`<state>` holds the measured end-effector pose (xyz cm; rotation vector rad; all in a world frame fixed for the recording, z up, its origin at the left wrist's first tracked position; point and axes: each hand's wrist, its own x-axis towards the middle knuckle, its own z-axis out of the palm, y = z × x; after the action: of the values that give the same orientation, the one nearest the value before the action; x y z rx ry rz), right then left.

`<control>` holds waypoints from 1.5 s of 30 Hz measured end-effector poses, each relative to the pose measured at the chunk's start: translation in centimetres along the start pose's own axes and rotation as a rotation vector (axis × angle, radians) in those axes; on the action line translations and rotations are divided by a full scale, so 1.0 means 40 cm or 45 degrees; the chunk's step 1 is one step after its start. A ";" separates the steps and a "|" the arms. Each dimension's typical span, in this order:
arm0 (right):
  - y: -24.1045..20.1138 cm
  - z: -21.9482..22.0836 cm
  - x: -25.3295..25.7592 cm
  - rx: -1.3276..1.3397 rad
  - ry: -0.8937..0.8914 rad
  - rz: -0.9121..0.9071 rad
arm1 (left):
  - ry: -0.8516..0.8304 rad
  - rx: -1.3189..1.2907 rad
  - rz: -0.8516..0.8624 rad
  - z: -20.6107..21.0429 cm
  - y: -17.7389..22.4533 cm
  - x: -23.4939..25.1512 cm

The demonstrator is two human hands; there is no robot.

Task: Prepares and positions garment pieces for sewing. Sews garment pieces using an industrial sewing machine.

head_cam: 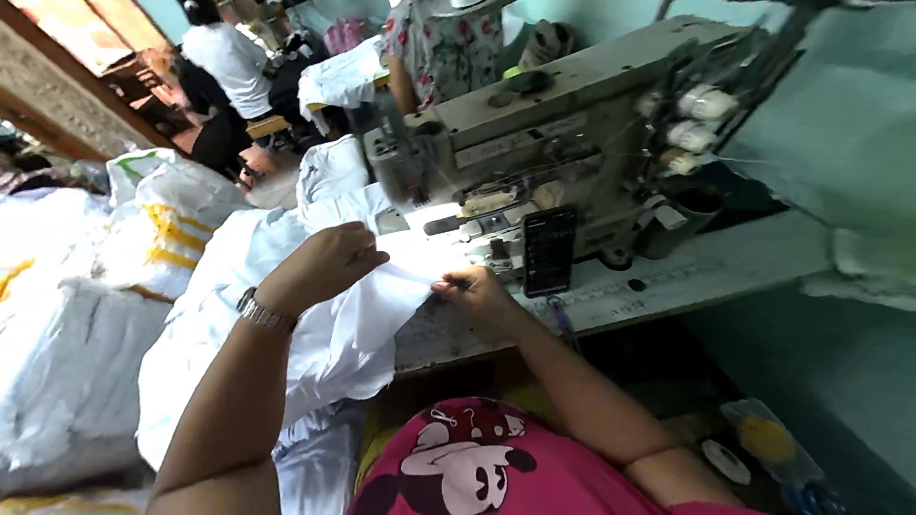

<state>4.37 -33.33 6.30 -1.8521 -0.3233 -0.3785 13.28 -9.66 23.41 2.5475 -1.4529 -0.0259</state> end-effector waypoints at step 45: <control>0.036 0.005 -0.054 -0.013 -0.125 -0.120 | -0.102 0.398 -0.058 0.090 0.144 -0.010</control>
<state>3.01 -33.65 4.10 -1.8737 -0.4777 -0.3542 7.77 -12.79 20.93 2.8577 -1.5333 0.1020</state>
